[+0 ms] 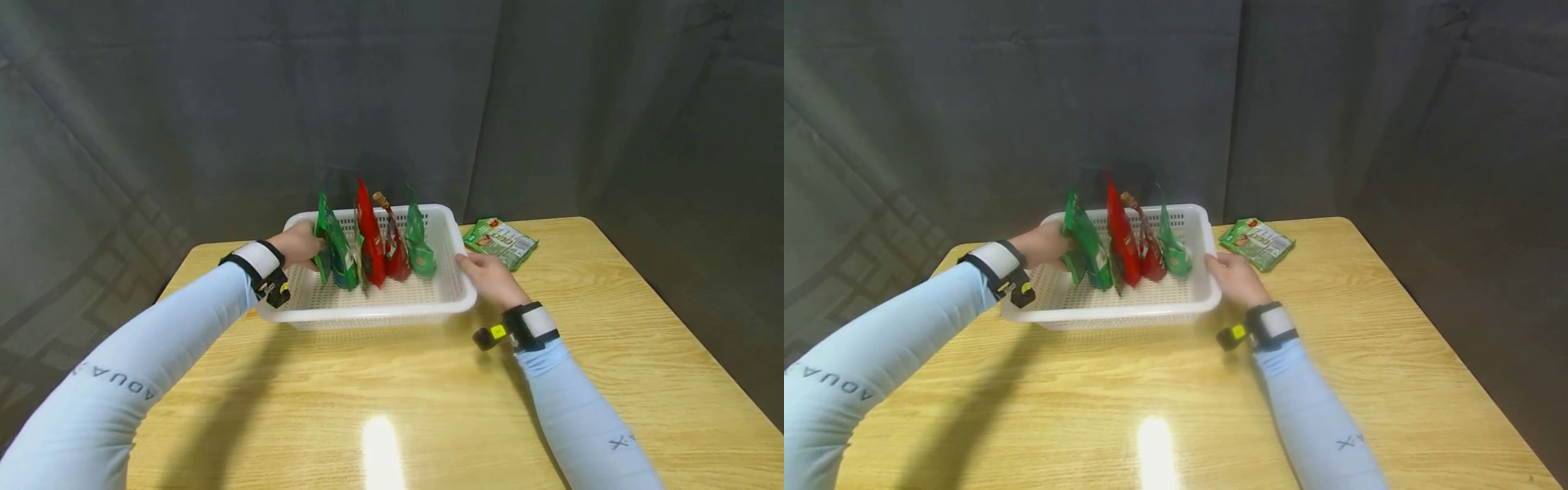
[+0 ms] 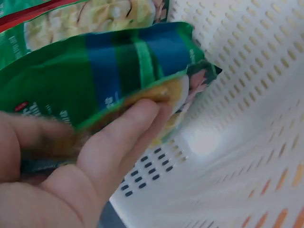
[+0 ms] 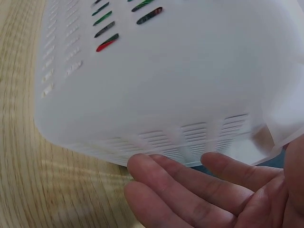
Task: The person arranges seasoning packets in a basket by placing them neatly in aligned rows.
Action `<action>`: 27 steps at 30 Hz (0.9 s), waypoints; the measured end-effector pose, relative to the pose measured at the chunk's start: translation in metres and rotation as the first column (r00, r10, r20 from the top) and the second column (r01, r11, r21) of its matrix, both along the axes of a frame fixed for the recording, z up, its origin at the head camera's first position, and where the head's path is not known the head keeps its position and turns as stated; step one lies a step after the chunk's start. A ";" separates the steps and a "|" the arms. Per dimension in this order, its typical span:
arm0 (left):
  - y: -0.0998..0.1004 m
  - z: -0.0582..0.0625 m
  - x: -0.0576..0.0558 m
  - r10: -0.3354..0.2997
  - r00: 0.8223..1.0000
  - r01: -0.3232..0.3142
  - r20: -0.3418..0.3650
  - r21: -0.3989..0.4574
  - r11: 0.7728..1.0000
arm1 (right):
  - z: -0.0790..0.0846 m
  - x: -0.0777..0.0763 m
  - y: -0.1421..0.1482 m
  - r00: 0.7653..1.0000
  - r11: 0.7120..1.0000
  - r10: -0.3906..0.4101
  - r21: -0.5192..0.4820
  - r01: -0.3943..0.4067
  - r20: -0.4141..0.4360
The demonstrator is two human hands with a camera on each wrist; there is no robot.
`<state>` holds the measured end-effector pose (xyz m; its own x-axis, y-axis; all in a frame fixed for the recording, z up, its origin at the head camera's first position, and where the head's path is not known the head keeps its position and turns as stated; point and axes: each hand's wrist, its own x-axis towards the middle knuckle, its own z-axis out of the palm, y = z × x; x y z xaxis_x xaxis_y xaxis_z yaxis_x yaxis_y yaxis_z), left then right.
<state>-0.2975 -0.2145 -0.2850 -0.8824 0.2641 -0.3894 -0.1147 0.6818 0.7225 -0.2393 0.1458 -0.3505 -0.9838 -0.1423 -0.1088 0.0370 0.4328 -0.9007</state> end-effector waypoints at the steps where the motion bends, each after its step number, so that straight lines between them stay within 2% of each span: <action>1: 0.000 -0.002 0.000 -0.014 0.999 0.014 0.028 -0.002 1.000 | 0.000 0.000 0.000 1.000 1.000 -0.002 0.000 0.002 0.003; 6: 0.006 -0.003 -0.001 -0.062 0.984 0.067 0.169 -0.025 0.997 | 0.002 0.002 -0.003 1.000 1.000 -0.009 0.001 0.009 0.025; 12: 0.008 -0.005 0.000 -0.045 0.973 0.049 0.227 -0.013 0.999 | 0.004 0.006 -0.006 0.999 1.000 -0.020 0.002 0.020 0.044; 18: 0.010 -0.014 0.005 -0.052 0.982 0.055 0.180 -0.009 0.998 | 0.004 0.009 -0.007 1.000 1.000 0.001 0.013 -0.001 0.022; 23: 0.017 -0.015 0.007 -0.063 0.988 0.068 0.141 -0.032 0.997 | 0.004 0.009 -0.006 1.000 1.000 0.019 0.022 -0.019 0.008; 27: 0.019 -0.016 0.006 -0.050 0.988 0.057 0.149 -0.040 0.998 | 0.004 0.009 -0.006 1.000 0.999 0.022 0.030 -0.022 0.019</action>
<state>-0.2916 -0.1956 -0.3007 -0.7995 0.2893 -0.5264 -0.1803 0.7203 0.6698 -0.2306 0.1400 -0.3469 -0.9783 -0.1601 -0.1316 0.0439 0.4603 -0.8867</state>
